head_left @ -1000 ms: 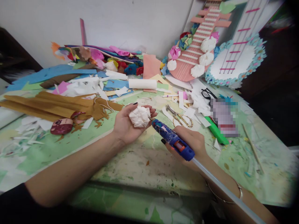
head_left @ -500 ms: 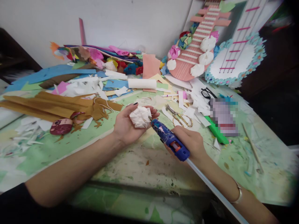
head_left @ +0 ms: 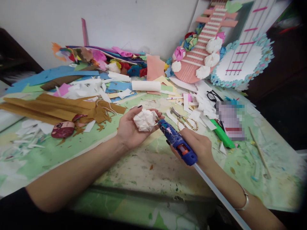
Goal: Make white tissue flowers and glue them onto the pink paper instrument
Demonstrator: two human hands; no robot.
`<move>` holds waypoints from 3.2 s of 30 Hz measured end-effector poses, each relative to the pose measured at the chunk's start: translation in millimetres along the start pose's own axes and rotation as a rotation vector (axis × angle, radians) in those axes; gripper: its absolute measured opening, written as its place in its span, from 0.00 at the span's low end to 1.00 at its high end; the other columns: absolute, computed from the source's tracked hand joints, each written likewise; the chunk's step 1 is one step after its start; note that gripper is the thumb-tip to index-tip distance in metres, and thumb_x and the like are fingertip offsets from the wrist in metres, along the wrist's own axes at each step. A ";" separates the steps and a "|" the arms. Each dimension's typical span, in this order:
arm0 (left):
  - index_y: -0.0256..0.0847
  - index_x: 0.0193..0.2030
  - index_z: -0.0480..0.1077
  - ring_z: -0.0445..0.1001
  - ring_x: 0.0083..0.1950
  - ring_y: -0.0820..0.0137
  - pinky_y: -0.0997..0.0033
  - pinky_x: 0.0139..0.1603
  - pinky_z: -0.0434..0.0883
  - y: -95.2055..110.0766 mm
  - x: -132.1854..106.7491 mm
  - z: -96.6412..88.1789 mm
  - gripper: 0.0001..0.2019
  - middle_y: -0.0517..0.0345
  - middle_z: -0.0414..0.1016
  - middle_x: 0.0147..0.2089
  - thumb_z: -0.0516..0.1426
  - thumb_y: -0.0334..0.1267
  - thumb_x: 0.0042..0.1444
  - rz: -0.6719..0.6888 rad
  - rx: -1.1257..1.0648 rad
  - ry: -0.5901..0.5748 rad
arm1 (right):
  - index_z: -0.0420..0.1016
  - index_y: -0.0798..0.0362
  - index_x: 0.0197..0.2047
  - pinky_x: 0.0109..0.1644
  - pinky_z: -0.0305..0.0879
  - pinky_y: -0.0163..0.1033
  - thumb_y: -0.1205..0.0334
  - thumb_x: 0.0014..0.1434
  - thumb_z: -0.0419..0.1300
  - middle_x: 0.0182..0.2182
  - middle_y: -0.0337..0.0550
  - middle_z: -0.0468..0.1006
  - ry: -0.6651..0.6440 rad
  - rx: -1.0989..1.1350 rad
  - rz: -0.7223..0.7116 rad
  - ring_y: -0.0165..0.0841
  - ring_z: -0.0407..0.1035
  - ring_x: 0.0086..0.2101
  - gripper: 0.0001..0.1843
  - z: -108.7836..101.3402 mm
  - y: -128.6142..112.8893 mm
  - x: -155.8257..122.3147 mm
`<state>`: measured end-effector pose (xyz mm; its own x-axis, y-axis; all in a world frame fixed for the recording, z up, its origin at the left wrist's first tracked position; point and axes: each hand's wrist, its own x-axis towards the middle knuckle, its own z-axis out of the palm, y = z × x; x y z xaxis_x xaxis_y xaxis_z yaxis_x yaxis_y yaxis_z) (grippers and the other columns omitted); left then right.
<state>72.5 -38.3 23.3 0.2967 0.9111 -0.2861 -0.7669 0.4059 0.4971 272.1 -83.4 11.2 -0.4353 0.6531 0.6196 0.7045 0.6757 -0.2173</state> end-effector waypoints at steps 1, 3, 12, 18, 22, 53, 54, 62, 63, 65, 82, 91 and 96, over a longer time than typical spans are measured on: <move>0.26 0.37 0.75 0.79 0.40 0.59 0.64 0.40 0.77 0.2 0.1 0.0 0.17 0.40 0.79 0.38 0.50 0.39 0.58 -0.001 -0.004 -0.004 | 0.64 0.51 0.30 0.25 0.51 0.33 0.62 0.57 0.58 0.23 0.35 0.64 0.000 0.004 0.001 0.26 0.55 0.23 0.06 0.0 0.0 0.0; 0.26 0.37 0.75 0.79 0.40 0.59 0.64 0.39 0.77 0.8 0.6 -0.8 0.17 0.40 0.79 0.37 0.50 0.39 0.58 0.001 -0.010 -0.017 | 0.65 0.52 0.30 0.26 0.52 0.33 0.62 0.57 0.58 0.23 0.35 0.64 0.002 0.015 0.008 0.26 0.55 0.23 0.06 0.1 0.0 -0.1; 0.25 0.38 0.75 0.78 0.37 0.60 0.62 0.38 0.76 2.2 1.8 -4.0 0.19 0.41 0.78 0.36 0.50 0.40 0.58 -0.003 0.005 -0.033 | 0.63 0.52 0.29 0.26 0.51 0.33 0.61 0.58 0.57 0.23 0.35 0.63 -0.004 0.006 0.039 0.26 0.55 0.23 0.08 1.8 -0.3 -0.7; 0.25 0.39 0.75 0.78 0.38 0.59 0.61 0.40 0.76 2.8 1.2 -2.9 0.18 0.41 0.78 0.36 0.51 0.40 0.57 0.006 0.009 0.002 | 0.61 0.50 0.30 0.26 0.51 0.34 0.61 0.58 0.57 0.23 0.36 0.64 -0.022 0.003 0.056 0.27 0.56 0.23 0.08 1.6 0.1 -1.8; 0.25 0.39 0.75 0.77 0.38 0.59 0.61 0.40 0.76 2.9 2.1 -3.8 0.18 0.41 0.78 0.36 0.50 0.40 0.57 0.007 0.011 0.019 | 0.59 0.50 0.29 0.26 0.50 0.35 0.63 0.57 0.58 0.23 0.36 0.63 -0.023 -0.011 0.059 0.27 0.55 0.23 0.09 1.8 -0.6 -2.2; 0.24 0.36 0.75 0.77 0.37 0.61 0.63 0.38 0.76 2.0 3.2 -2.0 0.20 0.42 0.77 0.35 0.47 0.40 0.60 0.027 -0.005 0.033 | 0.60 0.50 0.30 0.27 0.50 0.35 0.62 0.57 0.57 0.23 0.35 0.63 -0.024 -0.032 0.065 0.28 0.55 0.24 0.09 3.7 1.1 -3.3; 0.24 0.36 0.75 0.77 0.37 0.61 0.63 0.38 0.76 2.1 3.0 -1.6 0.21 0.42 0.77 0.35 0.47 0.40 0.60 0.030 -0.001 0.035 | 0.60 0.50 0.30 0.27 0.50 0.35 0.61 0.57 0.57 0.24 0.35 0.63 -0.025 -0.032 0.066 0.27 0.56 0.24 0.09 3.9 1.1 -3.3; 0.24 0.35 0.75 0.78 0.36 0.61 0.63 0.38 0.77 2.4 3.2 -1.8 0.20 0.43 0.77 0.34 0.48 0.39 0.60 0.021 -0.023 0.052 | 0.62 0.51 0.30 0.26 0.50 0.33 0.62 0.56 0.58 0.23 0.34 0.62 0.010 -0.018 0.052 0.26 0.55 0.23 0.07 3.6 0.3 -2.5; 0.24 0.35 0.75 0.78 0.36 0.61 0.63 0.38 0.77 2.1 3.5 -2.3 0.20 0.43 0.77 0.34 0.48 0.39 0.60 0.018 -0.029 0.054 | 0.63 0.51 0.30 0.26 0.51 0.33 0.62 0.56 0.58 0.23 0.34 0.62 0.016 -0.007 0.052 0.26 0.54 0.23 0.07 3.0 0.3 -2.3; 0.24 0.36 0.75 0.78 0.36 0.62 0.63 0.39 0.77 1.7 4.2 -3.2 0.19 0.43 0.77 0.34 0.48 0.39 0.59 0.012 -0.038 0.044 | 0.64 0.52 0.30 0.26 0.52 0.33 0.64 0.56 0.59 0.23 0.34 0.62 0.028 0.021 0.052 0.26 0.54 0.23 0.06 0.8 0.2 -1.9; 0.25 0.37 0.74 0.78 0.36 0.61 0.62 0.41 0.77 1.6 3.7 -3.5 0.17 0.42 0.77 0.34 0.49 0.38 0.59 0.016 -0.063 0.027 | 0.62 0.51 0.30 0.25 0.54 0.32 0.63 0.55 0.62 0.22 0.33 0.62 0.068 0.040 0.061 0.25 0.55 0.22 0.10 -6.3 -1.6 0.8; 0.25 0.37 0.74 0.77 0.33 0.60 0.59 0.39 0.76 2.9 2.5 -1.3 0.17 0.43 0.76 0.32 0.49 0.38 0.59 0.014 -0.028 0.057 | 0.63 0.52 0.29 0.25 0.53 0.32 0.64 0.55 0.61 0.22 0.34 0.62 0.058 0.058 0.056 0.25 0.54 0.22 0.08 -6.1 -2.3 2.1; 0.27 0.37 0.74 0.76 0.32 0.61 0.60 0.37 0.75 3.0 1.6 0.3 0.17 0.44 0.76 0.31 0.49 0.38 0.59 0.005 -0.026 0.072 | 0.62 0.51 0.29 0.25 0.52 0.32 0.63 0.55 0.61 0.22 0.33 0.60 0.057 0.056 0.057 0.25 0.53 0.22 0.10 -8.0 -3.0 1.7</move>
<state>70.8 -35.7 24.6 0.2518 0.9053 -0.3422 -0.7831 0.3983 0.4776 273.7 -87.1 18.9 -0.3617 0.6717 0.6465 0.6943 0.6569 -0.2941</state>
